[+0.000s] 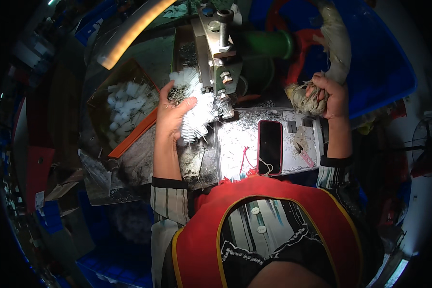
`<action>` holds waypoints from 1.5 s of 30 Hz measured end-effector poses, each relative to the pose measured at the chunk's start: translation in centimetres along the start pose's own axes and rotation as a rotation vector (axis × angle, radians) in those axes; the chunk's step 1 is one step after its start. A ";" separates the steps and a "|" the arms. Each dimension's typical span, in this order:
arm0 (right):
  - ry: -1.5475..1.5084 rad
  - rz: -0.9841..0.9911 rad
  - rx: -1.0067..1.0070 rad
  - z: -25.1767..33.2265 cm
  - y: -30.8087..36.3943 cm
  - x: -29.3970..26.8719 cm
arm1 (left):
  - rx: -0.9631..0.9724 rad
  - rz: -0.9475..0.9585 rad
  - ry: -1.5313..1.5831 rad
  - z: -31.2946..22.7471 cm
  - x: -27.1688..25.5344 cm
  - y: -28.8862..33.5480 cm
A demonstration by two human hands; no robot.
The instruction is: The person assembles small white plastic components using a manual press machine.
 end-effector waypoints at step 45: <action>0.114 -0.225 -0.309 -3.4 1.1 1.0 | -0.158 0.004 0.074 -0.1 -0.6 -0.2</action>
Point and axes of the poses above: each hand's wrist, its own y-axis away from the middle knuckle, its own x-axis out of the palm, z = x × y, the point moved 3 cm from there along -y, towards the middle knuckle, and after that the axes turned 12 degrees about y, right-handed, at the moved point
